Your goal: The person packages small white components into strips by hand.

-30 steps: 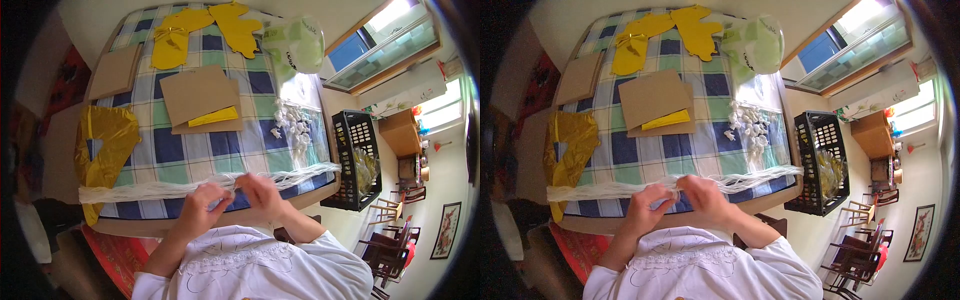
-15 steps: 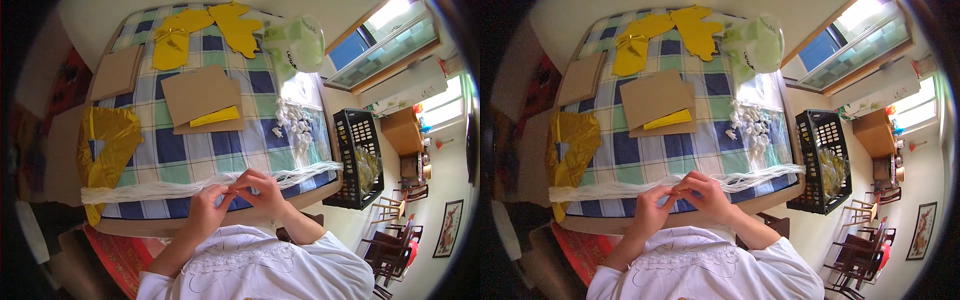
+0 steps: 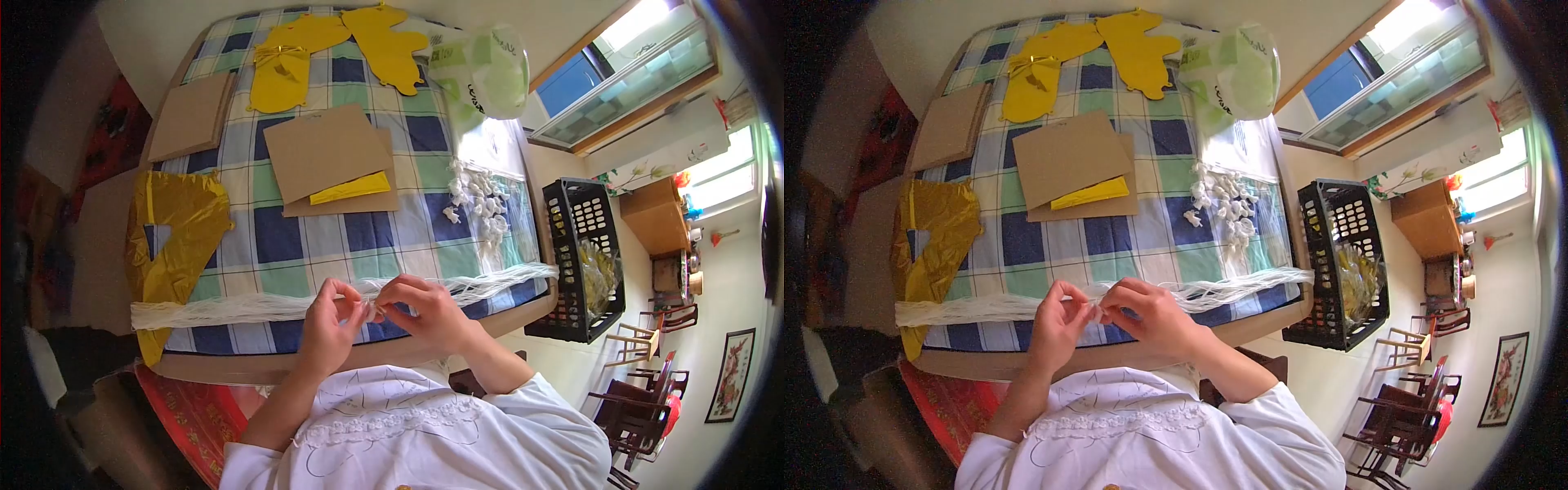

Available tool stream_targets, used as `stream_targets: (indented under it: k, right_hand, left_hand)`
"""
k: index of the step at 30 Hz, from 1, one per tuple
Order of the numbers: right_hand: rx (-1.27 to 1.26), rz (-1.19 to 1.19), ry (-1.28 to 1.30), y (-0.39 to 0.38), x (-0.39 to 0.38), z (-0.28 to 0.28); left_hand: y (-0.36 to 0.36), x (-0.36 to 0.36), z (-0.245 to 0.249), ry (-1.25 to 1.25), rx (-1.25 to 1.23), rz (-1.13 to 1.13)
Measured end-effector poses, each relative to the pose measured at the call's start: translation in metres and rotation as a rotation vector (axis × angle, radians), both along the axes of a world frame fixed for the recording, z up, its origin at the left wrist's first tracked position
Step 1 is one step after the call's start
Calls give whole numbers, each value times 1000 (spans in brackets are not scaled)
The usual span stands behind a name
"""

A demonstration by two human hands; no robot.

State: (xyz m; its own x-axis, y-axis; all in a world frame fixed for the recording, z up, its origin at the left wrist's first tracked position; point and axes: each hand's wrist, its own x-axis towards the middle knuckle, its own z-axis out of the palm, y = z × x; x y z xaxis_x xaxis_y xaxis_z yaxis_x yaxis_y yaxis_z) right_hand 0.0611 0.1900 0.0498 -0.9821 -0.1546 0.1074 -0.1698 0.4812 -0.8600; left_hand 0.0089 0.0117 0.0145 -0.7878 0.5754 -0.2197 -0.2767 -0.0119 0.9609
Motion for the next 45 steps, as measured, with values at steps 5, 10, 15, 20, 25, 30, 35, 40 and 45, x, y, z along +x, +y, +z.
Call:
stream_targets:
  k: [5,10,15,20,25,30,35,40,45]
  right_hand:
    - [-90,102,-38,1,-6,11]
    - [-52,79,-1,8,-6,6]
    - [8,191,348,9,-10,1]
    - [45,58,280,12,-7,-1]
    - [-73,-106,-27,10,2,-9]
    - [32,-117,-29,7,4,-9]
    - [258,92,123,0,9,8]
    - [-76,-31,9,6,-8,-2]
    - [-62,-97,21,-13,5,-24]
  left_hand:
    - [-3,-5,1,-39,7,-53]
    - [-3,-5,-4,-43,235,36]
    - [-7,-16,-13,-778,435,-185]
    - [-7,-11,-15,-608,295,-154]
    - [-5,-2,4,-144,135,-41]
    - [-5,-3,3,166,-50,63]
    - [1,-1,-17,-13,3,19]
    - [0,4,-4,-216,238,-123]
    - [3,2,-13,-37,181,163]
